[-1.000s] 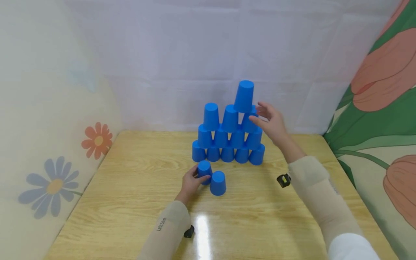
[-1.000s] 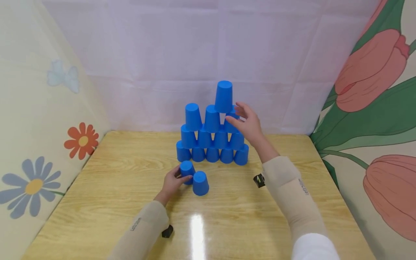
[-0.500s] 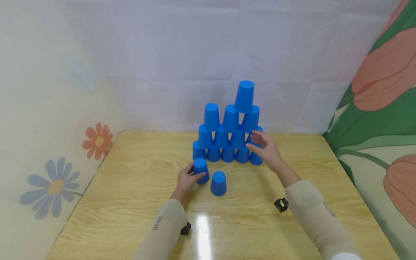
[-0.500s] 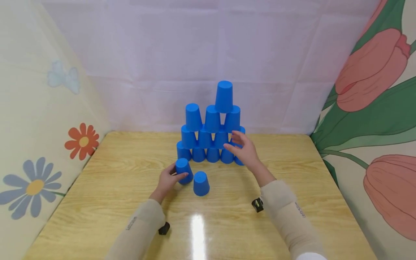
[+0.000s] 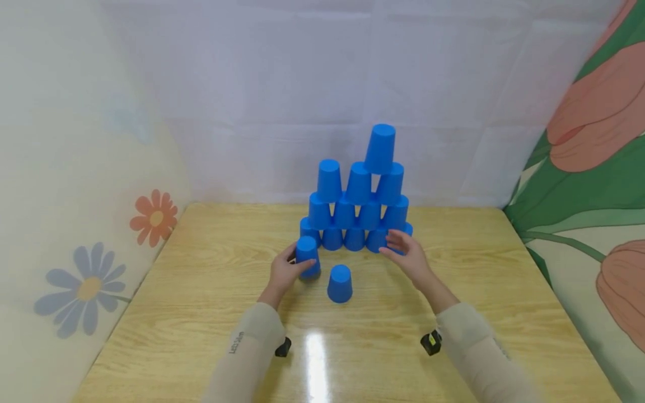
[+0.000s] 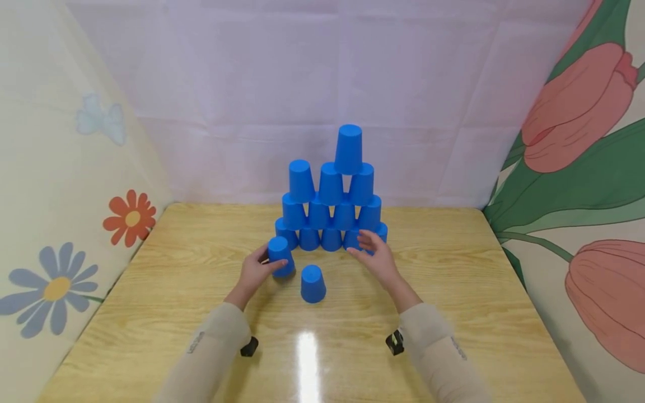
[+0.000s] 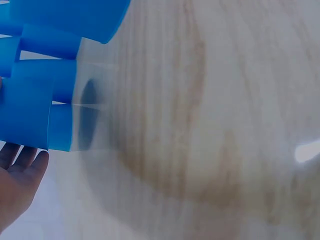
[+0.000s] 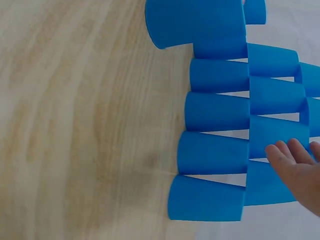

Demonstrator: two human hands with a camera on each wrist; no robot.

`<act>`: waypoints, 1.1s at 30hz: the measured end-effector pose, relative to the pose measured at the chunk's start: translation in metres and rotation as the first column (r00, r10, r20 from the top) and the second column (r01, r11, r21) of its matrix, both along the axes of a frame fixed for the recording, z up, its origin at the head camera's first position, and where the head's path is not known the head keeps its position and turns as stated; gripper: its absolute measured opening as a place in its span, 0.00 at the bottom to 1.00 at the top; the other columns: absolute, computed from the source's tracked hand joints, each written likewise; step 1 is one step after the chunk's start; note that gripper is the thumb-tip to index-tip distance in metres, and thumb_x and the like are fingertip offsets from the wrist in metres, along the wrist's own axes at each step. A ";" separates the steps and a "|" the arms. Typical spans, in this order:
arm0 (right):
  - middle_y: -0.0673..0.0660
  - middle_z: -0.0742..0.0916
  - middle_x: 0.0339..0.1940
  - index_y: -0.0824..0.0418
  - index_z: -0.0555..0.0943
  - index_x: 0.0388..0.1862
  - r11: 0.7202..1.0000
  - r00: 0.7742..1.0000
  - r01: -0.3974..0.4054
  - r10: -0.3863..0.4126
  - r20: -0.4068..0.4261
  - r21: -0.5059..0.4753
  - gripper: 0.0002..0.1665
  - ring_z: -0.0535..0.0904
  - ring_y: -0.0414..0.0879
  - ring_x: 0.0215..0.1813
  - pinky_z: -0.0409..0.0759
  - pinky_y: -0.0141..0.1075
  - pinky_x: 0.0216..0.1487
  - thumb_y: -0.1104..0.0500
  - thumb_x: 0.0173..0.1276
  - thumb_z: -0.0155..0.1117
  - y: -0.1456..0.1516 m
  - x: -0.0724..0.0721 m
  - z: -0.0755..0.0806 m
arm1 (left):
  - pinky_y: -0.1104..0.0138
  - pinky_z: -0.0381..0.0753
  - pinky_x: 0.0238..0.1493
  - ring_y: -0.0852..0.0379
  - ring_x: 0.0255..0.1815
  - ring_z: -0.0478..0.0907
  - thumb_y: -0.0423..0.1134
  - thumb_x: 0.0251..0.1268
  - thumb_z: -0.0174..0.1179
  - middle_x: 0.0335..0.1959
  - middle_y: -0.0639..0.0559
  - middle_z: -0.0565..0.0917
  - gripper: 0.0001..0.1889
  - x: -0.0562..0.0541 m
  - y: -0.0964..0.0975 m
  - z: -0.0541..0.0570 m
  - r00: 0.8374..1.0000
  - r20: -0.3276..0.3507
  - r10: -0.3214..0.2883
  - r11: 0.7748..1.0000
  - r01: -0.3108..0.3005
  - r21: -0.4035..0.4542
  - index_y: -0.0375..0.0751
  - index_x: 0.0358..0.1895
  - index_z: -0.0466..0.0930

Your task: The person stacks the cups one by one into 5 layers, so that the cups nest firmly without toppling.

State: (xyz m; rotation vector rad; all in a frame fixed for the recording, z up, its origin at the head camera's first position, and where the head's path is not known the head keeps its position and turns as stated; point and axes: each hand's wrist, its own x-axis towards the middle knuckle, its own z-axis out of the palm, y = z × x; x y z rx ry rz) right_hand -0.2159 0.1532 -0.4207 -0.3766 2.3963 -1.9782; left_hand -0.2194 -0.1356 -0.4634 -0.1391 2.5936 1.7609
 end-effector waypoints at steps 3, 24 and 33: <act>0.69 0.70 0.55 0.70 0.60 0.59 1.000 1.000 -0.002 0.003 0.029 -0.031 0.34 0.65 0.59 0.56 0.67 0.45 0.53 0.59 0.57 0.61 -0.002 0.005 -0.007 | 0.54 0.63 0.54 0.47 0.57 0.61 0.51 0.46 0.63 0.57 0.45 0.67 0.35 0.000 0.000 0.007 1.000 0.005 -0.005 1.000 0.005 -0.008 0.46 0.60 0.62; 0.70 0.65 0.58 0.67 0.56 0.63 0.984 0.967 -0.158 0.172 0.186 -0.085 0.38 0.59 0.64 0.59 0.66 0.48 0.52 0.62 0.56 0.61 -0.038 0.038 -0.043 | 0.55 0.67 0.51 0.47 0.54 0.66 0.48 0.48 0.62 0.54 0.44 0.70 0.33 -0.006 -0.011 0.046 0.990 -0.114 -0.079 0.995 0.072 -0.067 0.44 0.60 0.64; 0.69 0.66 0.58 0.69 0.56 0.62 0.977 0.963 -0.187 0.202 0.180 -0.100 0.38 0.60 0.62 0.58 0.66 0.48 0.53 0.65 0.55 0.62 -0.054 0.036 -0.061 | 0.54 0.69 0.48 0.47 0.52 0.67 0.49 0.49 0.62 0.53 0.44 0.71 0.33 -0.016 -0.012 0.066 0.984 -0.137 -0.118 0.990 0.105 -0.096 0.45 0.60 0.63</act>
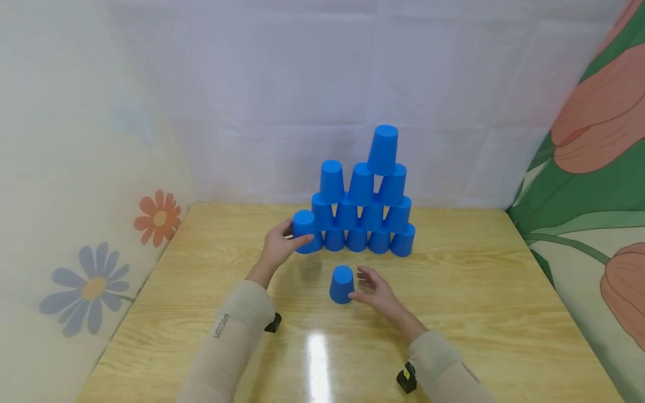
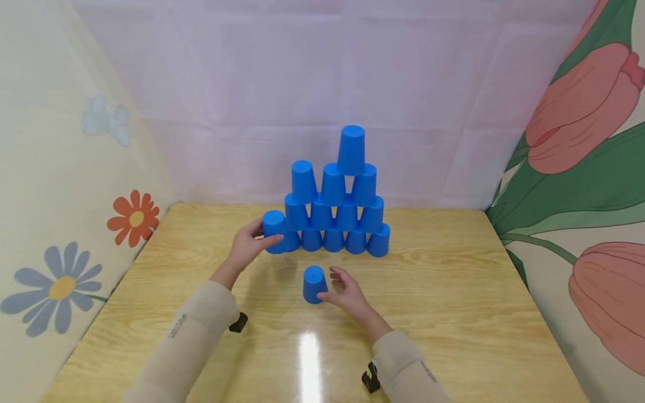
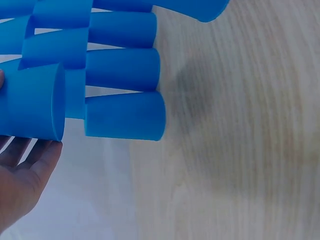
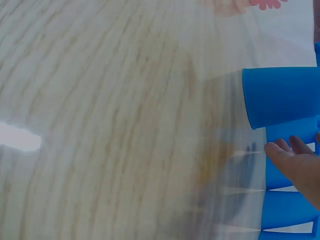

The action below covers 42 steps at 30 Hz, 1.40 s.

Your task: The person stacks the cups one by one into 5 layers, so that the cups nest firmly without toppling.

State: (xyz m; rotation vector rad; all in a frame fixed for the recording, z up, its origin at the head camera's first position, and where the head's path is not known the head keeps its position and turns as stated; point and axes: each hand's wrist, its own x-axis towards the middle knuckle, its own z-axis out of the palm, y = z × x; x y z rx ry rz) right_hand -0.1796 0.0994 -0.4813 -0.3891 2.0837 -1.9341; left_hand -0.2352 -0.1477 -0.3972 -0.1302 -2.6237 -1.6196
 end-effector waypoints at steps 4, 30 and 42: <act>0.67 0.66 0.58 0.69 0.57 0.62 1.000 1.000 -0.009 0.009 -0.002 0.019 0.38 0.61 0.62 0.59 0.62 0.50 0.54 0.64 0.55 0.62 -0.005 -0.001 -0.005 | 0.53 0.70 0.47 0.47 0.51 0.68 0.51 0.48 0.61 0.52 0.44 0.72 0.34 -0.001 0.000 0.009 1.000 0.000 -0.007 1.000 0.007 -0.008 0.46 0.60 0.63; 0.65 0.65 0.60 0.65 0.60 0.61 0.997 0.997 0.057 -0.054 -0.054 0.045 0.37 0.58 0.58 0.61 0.57 0.47 0.58 0.60 0.54 0.64 -0.020 -0.001 -0.018 | 0.55 0.70 0.47 0.51 0.51 0.68 0.57 0.46 0.60 0.50 0.48 0.73 0.36 -0.022 0.016 0.063 0.993 -0.083 -0.078 0.995 0.073 -0.067 0.45 0.59 0.64; 0.67 0.69 0.56 0.68 0.62 0.59 0.996 0.995 0.079 -0.077 -0.055 0.029 0.33 0.61 0.60 0.59 0.58 0.50 0.57 0.65 0.55 0.62 -0.028 0.009 0.009 | 0.54 0.69 0.47 0.53 0.50 0.68 0.59 0.44 0.60 0.50 0.50 0.74 0.36 -0.029 0.021 0.083 0.992 -0.109 -0.068 0.996 0.062 -0.061 0.48 0.59 0.65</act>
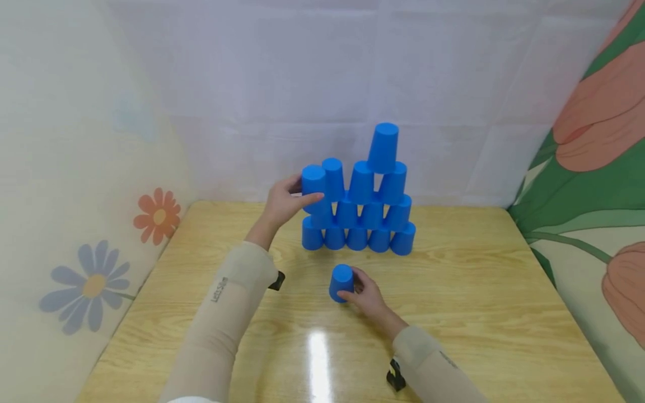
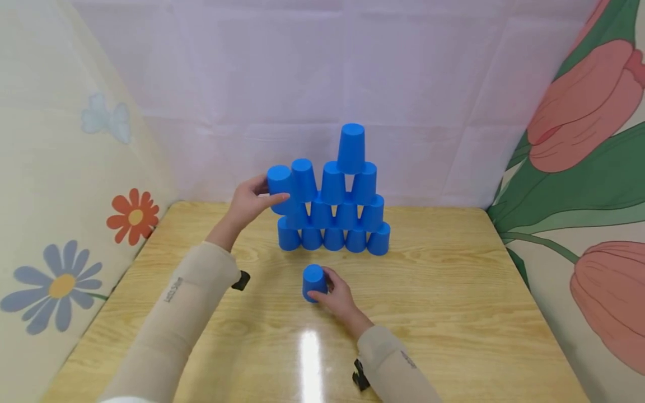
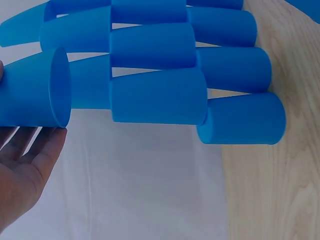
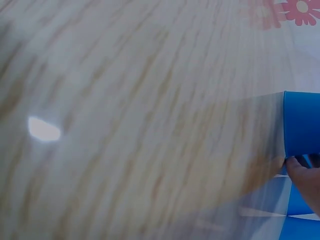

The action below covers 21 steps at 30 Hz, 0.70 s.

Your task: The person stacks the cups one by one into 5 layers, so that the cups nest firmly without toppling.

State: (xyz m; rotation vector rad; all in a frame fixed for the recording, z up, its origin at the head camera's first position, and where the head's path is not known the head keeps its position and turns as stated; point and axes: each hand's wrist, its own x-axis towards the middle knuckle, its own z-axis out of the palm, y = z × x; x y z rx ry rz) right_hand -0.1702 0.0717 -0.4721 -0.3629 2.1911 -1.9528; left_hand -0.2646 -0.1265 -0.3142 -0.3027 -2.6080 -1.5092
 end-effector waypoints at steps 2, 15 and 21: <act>0.67 0.69 0.56 0.68 0.62 0.59 1.000 1.000 0.006 -0.006 0.005 0.005 0.33 0.61 0.60 0.59 0.59 0.49 0.57 0.66 0.55 0.62 -0.001 0.001 0.003 | 0.54 0.69 0.47 0.52 0.51 0.68 0.59 0.44 0.60 0.50 0.50 0.73 0.36 -0.001 0.001 0.004 1.000 0.001 -0.002 1.000 0.002 0.002 0.48 0.59 0.65; 0.65 0.70 0.56 0.66 0.64 0.59 1.000 1.000 0.027 -0.027 -0.013 -0.009 0.32 0.63 0.58 0.58 0.60 0.48 0.57 0.65 0.55 0.62 -0.001 -0.002 -0.005 | 0.58 0.70 0.48 0.53 0.51 0.68 0.60 0.43 0.60 0.51 0.51 0.73 0.37 -0.009 0.013 0.022 1.000 0.004 -0.021 1.000 0.021 -0.003 0.48 0.59 0.64; 0.66 0.70 0.56 0.68 0.64 0.59 1.000 1.000 0.013 -0.013 -0.025 0.000 0.32 0.63 0.59 0.58 0.61 0.47 0.56 0.66 0.55 0.61 0.000 -0.001 -0.003 | 0.59 0.71 0.47 0.53 0.50 0.69 0.60 0.43 0.60 0.51 0.51 0.73 0.36 -0.014 0.014 0.029 1.000 -0.013 -0.023 1.000 0.023 -0.003 0.47 0.58 0.66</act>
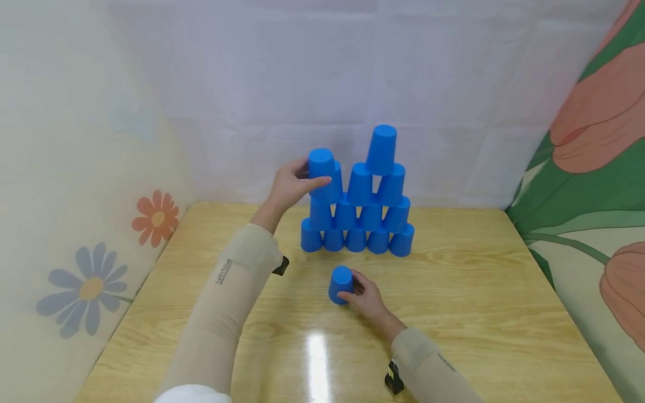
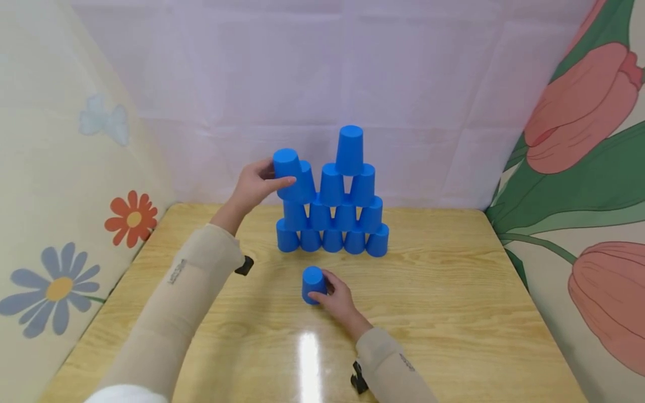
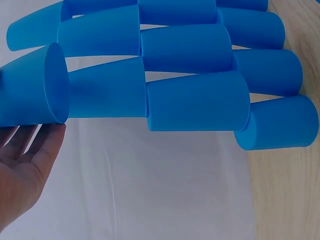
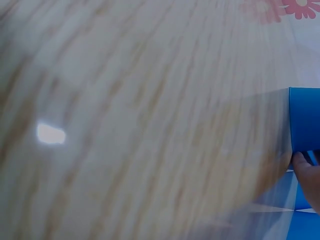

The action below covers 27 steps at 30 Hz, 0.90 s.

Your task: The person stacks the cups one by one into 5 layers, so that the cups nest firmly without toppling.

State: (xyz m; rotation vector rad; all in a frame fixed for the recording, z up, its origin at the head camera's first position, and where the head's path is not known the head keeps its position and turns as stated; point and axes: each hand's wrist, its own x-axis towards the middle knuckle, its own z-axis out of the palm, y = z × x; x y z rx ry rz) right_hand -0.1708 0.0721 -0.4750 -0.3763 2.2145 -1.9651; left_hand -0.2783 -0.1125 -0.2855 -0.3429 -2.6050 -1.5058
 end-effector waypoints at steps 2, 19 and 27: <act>0.67 0.70 0.56 0.69 0.63 0.58 1.000 1.000 -0.003 0.003 -0.003 0.008 0.32 0.63 0.59 0.58 0.61 0.47 0.56 0.66 0.55 0.61 0.000 0.001 0.000 | 0.59 0.71 0.47 0.54 0.50 0.69 0.60 0.43 0.60 0.50 0.51 0.73 0.36 -0.001 0.001 0.002 1.000 -0.002 -0.004 1.000 0.004 0.011 0.47 0.58 0.66; 0.66 0.69 0.56 0.69 0.63 0.59 0.999 1.000 0.016 -0.016 0.002 0.029 0.32 0.62 0.58 0.59 0.62 0.46 0.56 0.65 0.55 0.61 -0.001 0.001 0.001 | 0.62 0.71 0.47 0.54 0.50 0.69 0.60 0.44 0.60 0.51 0.51 0.73 0.37 -0.006 0.011 0.020 0.999 -0.014 -0.033 0.999 0.033 -0.009 0.47 0.59 0.64; 0.67 0.69 0.57 0.69 0.63 0.59 0.999 1.000 0.010 -0.010 0.004 0.038 0.32 0.62 0.58 0.59 0.62 0.45 0.56 0.65 0.56 0.61 -0.002 0.002 -0.001 | 0.63 0.71 0.47 0.55 0.51 0.69 0.59 0.45 0.59 0.52 0.51 0.73 0.36 -0.011 0.014 0.026 0.998 -0.036 -0.046 0.999 0.045 -0.021 0.47 0.59 0.65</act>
